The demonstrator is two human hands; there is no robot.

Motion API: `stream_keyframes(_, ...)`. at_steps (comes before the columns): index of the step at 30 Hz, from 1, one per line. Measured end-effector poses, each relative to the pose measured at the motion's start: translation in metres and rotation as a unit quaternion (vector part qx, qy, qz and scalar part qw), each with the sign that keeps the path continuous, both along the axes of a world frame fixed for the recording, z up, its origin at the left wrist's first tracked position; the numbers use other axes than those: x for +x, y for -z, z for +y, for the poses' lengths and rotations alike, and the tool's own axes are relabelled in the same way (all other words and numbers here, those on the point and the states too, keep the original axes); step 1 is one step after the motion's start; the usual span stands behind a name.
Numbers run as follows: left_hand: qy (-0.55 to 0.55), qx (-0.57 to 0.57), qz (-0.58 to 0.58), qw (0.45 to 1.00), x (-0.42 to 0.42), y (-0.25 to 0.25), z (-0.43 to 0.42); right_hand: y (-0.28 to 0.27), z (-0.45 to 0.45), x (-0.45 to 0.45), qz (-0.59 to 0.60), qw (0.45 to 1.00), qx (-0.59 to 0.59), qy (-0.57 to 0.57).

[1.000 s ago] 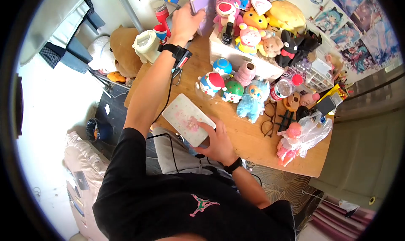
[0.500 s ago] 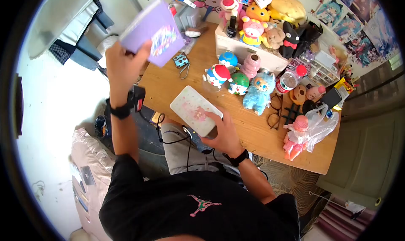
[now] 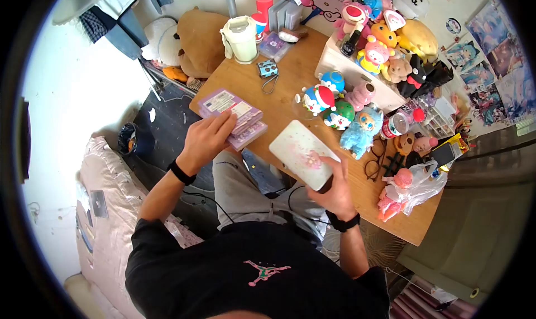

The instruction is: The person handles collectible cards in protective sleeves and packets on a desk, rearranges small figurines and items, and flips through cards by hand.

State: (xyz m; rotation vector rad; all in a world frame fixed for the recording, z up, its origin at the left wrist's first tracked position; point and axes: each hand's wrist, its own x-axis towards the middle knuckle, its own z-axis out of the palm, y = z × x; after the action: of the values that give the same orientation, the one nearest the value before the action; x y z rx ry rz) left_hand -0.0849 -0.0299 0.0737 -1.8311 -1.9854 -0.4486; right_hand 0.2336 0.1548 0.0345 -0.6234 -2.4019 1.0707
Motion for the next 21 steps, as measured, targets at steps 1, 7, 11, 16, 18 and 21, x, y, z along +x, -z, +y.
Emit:
stream_keyframes(1, 0.002, -0.002, -0.003, 1.0, 0.002, 0.005, 0.002, 0.001, 0.003, 0.006, 0.01, 1.0, -0.002, 0.012)
stream_keyframes(7, 0.029, -0.031, -0.045, 0.998, 0.006, 0.043, 0.018, -0.016, 0.016, 0.028, -0.04, 0.997, 0.055, 0.039)
stream_keyframes(11, 0.05, -0.032, -0.071, 0.996, 0.005, 0.046, 0.027, -0.021, 0.017, 0.032, -0.056, 0.996, 0.064, 0.04)
stream_keyframes(16, 0.079, -0.029, -0.113, 0.99, 0.0, 0.045, 0.03, -0.028, 0.005, 0.027, -0.09, 0.992, 0.069, 0.058)
stream_keyframes(18, 0.087, -0.034, -0.12, 0.988, 0.0, 0.046, 0.029, -0.028, 0.0, 0.025, -0.093, 0.991, 0.077, 0.063)
stream_keyframes(21, 0.106, -0.006, -0.161, 0.981, 0.006, 0.045, 0.026, -0.026, -0.006, 0.021, -0.083, 0.99, 0.085, 0.08)
